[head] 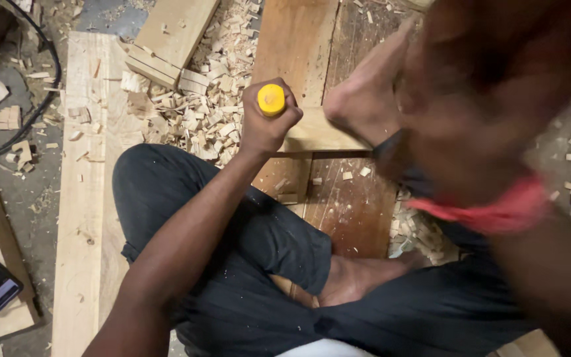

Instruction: The person sits on the floor of a woodworking shop and uses a chisel and hammer to shape and trim a small wooden block held against a board. They reposition the block and the chisel repeatedly, striking the chisel to remove wood and fitting pieces together.

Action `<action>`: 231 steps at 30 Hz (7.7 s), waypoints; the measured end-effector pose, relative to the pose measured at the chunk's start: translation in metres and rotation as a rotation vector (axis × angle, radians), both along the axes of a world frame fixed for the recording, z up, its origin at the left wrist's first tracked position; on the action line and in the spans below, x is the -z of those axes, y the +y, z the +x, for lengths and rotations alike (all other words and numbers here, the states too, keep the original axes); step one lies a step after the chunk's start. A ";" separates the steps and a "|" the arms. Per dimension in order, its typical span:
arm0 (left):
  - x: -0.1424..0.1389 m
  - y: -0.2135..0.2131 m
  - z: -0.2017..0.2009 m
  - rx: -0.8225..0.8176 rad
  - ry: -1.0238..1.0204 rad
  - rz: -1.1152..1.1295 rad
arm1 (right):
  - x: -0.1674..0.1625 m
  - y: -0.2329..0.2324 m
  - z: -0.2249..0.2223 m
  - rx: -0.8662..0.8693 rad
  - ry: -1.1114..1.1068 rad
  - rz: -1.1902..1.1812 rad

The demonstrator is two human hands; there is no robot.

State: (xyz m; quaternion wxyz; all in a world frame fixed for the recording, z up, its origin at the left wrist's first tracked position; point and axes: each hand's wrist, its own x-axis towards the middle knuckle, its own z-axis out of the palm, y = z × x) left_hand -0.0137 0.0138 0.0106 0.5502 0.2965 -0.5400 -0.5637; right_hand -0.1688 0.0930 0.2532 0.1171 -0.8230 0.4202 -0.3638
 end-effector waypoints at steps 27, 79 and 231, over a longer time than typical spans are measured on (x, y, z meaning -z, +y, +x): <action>0.005 0.003 0.003 0.117 -0.019 -0.040 | 0.038 -0.001 -0.014 -0.024 0.077 0.063; -0.005 -0.024 -0.009 0.019 0.042 -0.008 | 0.008 -0.002 -0.026 0.070 -0.067 0.226; -0.041 0.240 0.165 0.183 -0.060 0.443 | 0.277 0.058 -0.005 0.915 -0.340 0.358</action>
